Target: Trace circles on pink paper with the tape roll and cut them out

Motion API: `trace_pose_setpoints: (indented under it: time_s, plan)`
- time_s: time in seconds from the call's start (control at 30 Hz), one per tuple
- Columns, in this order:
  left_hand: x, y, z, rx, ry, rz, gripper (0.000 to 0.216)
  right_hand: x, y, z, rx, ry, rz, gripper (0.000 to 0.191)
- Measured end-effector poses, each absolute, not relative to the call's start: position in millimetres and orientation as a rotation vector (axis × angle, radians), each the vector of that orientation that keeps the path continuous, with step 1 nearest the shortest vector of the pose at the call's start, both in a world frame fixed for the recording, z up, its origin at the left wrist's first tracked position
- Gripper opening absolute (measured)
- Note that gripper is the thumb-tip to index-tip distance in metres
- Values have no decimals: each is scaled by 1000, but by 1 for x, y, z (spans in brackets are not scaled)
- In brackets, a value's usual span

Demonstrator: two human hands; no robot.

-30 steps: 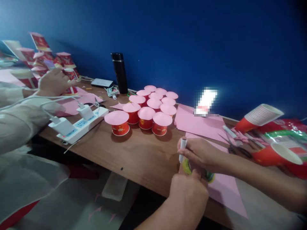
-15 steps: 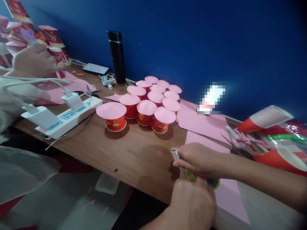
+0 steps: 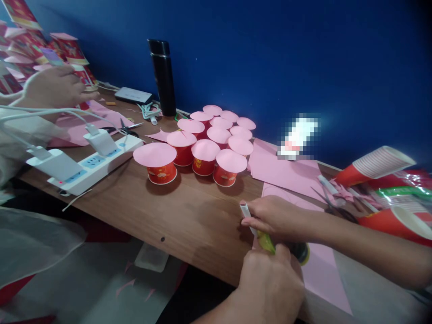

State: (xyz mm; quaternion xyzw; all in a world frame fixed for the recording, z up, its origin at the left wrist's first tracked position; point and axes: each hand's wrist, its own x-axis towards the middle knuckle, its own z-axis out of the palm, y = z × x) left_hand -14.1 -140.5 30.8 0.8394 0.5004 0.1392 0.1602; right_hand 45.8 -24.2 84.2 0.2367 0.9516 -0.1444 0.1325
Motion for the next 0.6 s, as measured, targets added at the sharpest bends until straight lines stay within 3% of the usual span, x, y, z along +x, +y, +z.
trace_pose_setpoints:
  time_s: [0.37,0.6]
  plan:
    - [-17,-141,35,2428,1425,323,22,62,4,83,869,2845,-477,38]
    - [-19,-138,42,2385,1394,277,20,105,-4,89,1560,2894,-1120,39]
